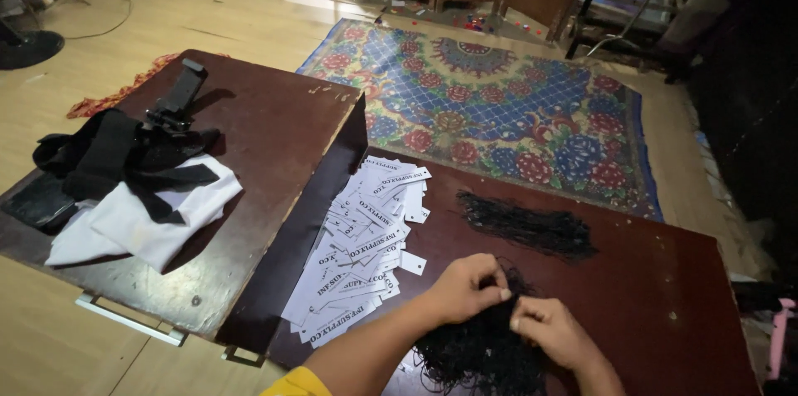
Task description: The person repeatedly picks up small black fibrous strands from a pile on a wooden table, separates them, and places them into a second pile. The task involves continuous hand manipulation of the material without tools.
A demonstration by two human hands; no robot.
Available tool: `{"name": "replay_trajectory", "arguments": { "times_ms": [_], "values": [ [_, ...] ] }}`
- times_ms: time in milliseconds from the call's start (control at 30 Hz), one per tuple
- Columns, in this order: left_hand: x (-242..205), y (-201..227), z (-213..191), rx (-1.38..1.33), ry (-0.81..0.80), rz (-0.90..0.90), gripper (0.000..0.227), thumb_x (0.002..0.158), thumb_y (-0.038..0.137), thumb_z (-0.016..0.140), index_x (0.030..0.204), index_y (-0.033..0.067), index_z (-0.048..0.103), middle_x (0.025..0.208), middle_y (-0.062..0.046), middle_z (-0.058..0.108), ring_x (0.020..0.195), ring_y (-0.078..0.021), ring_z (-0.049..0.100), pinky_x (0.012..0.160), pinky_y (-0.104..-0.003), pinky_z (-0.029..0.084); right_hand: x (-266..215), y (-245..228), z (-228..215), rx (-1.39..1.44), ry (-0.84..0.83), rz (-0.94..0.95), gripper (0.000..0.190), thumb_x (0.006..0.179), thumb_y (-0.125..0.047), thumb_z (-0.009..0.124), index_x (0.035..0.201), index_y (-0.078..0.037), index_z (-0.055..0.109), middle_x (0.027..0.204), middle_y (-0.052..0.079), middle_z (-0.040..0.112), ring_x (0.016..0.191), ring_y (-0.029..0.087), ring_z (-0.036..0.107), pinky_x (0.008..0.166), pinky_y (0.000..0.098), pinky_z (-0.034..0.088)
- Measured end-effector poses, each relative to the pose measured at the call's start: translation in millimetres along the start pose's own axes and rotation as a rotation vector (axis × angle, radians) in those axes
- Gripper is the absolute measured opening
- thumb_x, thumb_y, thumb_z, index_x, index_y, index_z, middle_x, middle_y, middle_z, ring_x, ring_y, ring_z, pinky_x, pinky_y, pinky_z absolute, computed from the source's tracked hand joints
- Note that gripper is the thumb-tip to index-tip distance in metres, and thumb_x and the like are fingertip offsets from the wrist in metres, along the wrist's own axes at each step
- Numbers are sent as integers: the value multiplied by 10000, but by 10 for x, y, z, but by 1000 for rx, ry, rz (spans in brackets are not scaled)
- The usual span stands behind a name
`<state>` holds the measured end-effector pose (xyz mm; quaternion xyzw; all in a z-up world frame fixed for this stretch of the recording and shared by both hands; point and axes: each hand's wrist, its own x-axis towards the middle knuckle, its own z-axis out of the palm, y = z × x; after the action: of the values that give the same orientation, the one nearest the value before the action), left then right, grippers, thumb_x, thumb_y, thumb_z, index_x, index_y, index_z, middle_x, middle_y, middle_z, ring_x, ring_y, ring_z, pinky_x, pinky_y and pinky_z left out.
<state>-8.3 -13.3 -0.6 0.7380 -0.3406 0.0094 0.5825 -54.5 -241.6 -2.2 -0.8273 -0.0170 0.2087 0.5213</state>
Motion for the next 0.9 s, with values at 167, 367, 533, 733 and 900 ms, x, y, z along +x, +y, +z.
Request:
{"name": "replay_trajectory", "arguments": {
  "times_ms": [167,367,533,733,900],
  "values": [
    [-9,118,-40,-338,-72,-281,58,937,164,740,938,160,682,903,53,682,857,-58,591,843,-245,466,-45,-59,139,-101,286,-203,79,861,-164,732,834,-109,781,710,-29,631,625,101,503,613,290,398],
    [-9,-72,125,-363,-47,-332,137,948,70,683,1079,108,690,910,25,702,858,-51,618,837,-231,498,-174,-443,345,-259,596,-662,98,858,-109,725,954,-130,728,801,-12,678,683,87,638,631,224,505],
    [-34,-128,135,-446,-96,-344,239,969,81,663,1205,96,627,879,47,684,833,-28,603,826,-228,481,-130,-348,316,-173,500,-482,84,853,-172,762,924,-130,773,780,-20,661,657,86,596,635,242,462],
    [-9,83,30,-70,-199,-281,453,973,171,669,1416,181,576,914,41,713,911,-105,671,894,-303,500,-78,-178,215,-234,312,-284,184,854,-263,764,1006,-164,793,829,-34,705,649,109,597,646,290,471],
    [20,255,-74,200,-40,-68,618,930,559,520,1382,148,612,1266,-100,694,1183,-291,625,1020,-420,470,-184,-336,170,-142,473,-673,153,882,-106,686,736,-110,645,688,-18,591,638,103,535,644,253,415]
  ]
}}
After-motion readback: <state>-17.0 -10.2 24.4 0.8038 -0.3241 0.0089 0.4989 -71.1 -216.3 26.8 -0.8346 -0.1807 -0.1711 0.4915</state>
